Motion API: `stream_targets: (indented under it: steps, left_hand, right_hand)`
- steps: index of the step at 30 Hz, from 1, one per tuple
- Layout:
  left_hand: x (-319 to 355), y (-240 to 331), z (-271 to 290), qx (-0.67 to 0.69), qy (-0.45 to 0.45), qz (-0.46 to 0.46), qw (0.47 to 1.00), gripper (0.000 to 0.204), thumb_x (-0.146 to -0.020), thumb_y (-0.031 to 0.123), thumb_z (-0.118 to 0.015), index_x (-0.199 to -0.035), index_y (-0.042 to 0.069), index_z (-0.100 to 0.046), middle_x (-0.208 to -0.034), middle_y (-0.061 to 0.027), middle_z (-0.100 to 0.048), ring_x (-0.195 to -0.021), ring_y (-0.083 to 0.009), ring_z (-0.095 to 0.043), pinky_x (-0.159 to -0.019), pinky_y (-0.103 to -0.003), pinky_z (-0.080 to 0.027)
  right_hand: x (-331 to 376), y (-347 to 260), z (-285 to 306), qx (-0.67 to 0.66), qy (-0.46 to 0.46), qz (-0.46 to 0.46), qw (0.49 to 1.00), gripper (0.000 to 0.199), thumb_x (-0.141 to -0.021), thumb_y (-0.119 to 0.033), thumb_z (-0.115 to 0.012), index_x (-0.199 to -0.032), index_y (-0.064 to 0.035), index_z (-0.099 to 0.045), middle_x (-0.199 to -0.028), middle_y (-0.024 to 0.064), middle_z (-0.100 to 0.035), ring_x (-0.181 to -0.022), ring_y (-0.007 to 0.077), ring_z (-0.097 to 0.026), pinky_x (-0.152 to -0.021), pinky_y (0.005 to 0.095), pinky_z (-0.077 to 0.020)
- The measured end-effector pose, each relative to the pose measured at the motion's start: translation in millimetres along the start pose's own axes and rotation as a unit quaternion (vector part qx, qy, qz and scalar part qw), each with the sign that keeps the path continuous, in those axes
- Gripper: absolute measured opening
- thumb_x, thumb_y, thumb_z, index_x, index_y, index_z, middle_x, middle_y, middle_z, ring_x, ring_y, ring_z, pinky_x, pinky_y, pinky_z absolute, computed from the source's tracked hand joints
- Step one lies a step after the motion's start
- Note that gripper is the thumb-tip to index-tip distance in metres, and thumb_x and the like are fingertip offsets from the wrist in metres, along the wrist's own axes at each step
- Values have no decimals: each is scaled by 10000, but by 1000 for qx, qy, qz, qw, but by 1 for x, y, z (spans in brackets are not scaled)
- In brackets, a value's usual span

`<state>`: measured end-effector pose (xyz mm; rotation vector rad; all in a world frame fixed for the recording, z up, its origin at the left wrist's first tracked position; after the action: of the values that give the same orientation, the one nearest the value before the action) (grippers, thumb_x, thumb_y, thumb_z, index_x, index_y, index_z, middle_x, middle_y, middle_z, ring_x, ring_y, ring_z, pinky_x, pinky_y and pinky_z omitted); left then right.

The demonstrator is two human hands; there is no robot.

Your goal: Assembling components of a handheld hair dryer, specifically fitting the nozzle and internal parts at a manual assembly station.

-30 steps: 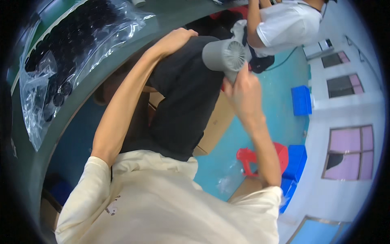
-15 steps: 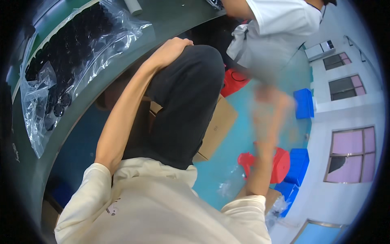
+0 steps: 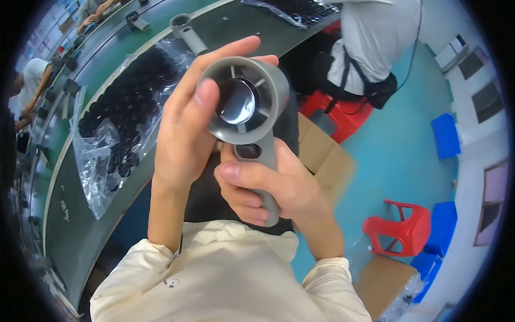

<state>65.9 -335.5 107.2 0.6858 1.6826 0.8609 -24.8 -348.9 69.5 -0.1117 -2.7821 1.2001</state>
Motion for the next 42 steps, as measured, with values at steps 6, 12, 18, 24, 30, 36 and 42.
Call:
stream_targets:
  steps: [6, 12, 18, 24, 30, 36, 42]
  left_hand:
    - [12, -15, 36, 157, 111, 74, 979, 410, -967, 290, -431, -1273, 18, -460, -1118, -114, -578, -952, -150, -592, -813, -275, -488]
    - [19, -20, 45, 199, 128, 97, 967, 557, -952, 407, -377, -1383, 59, -321, -1286, -289, -449, -992, -417, -585, -833, -460, -516]
    - [26, 1, 55, 206, 126, 94, 966, 546, -971, 424, -357, -1326, 12, -397, -1125, -164, -583, -921, -203, -621, -534, -245, -515]
    - [35, 43, 64, -20, 221, 128, 967, 604, -971, 453, -338, -1288, -51, -443, -1140, -183, -563, -878, -245, -633, -726, -298, -511]
    - [41, 68, 71, -155, 260, 122, 945, 652, -973, 453, -316, -1309, -100, -397, -1216, -230, -522, -908, -281, -645, -789, -328, -509]
    - [52, 80, 87, -162, 305, 117, 931, 482, -899, 267, -570, -1270, -17, -450, -1137, -115, -573, -1006, -163, -572, -831, -278, -472]
    - [62, 105, 171, -263, 399, 111, 871, 348, -844, 164, -654, -1146, 23, -554, -1035, -73, -600, -935, -115, -583, -791, -279, -493]
  right_hand:
    - [-25, 8, -10, -19, -50, -35, 998, 325, -957, -391, -428, -882, -76, -395, -560, 41, -403, -378, 98, -379, -327, 247, -355]
    - [-37, 15, -17, -14, -64, -66, 996, 328, -962, -398, -410, -946, -70, -412, -584, 49, -424, -406, 123, -430, -372, 281, -411]
    - [-44, 14, -29, -19, -131, -77, 988, 432, -969, -460, -312, -1044, -43, -393, -571, 92, -463, -393, 193, -501, -366, 331, -481]
    - [-50, 17, -32, -313, -247, -111, 910, 540, -965, -515, -197, -1155, -24, -316, -588, 185, -504, -417, 313, -550, -383, 419, -518]
    - [-63, 20, -40, -325, -315, -163, 877, 561, -958, -538, -197, -1160, -19, -269, -589, 203, -510, -427, 348, -548, -405, 434, -524]
    - [-87, 30, -44, -38, -258, -124, 957, 575, -958, -529, -267, -1068, 20, -401, -597, 157, -534, -414, 259, -548, -378, 339, -477]
    - [-118, 55, -31, 253, -99, 43, 961, 474, -979, -338, -414, -1218, 72, -407, -906, 173, -595, -800, 226, -631, -663, 315, -536]
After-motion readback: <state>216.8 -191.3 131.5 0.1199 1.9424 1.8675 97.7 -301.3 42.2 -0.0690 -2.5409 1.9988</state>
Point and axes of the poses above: each hand's wrist, its own x-axis away from the middle knuckle, its own z-axis out of the back of the hand, y = z × x, the point moved 6 cm from there along -x, towards the middle knuckle
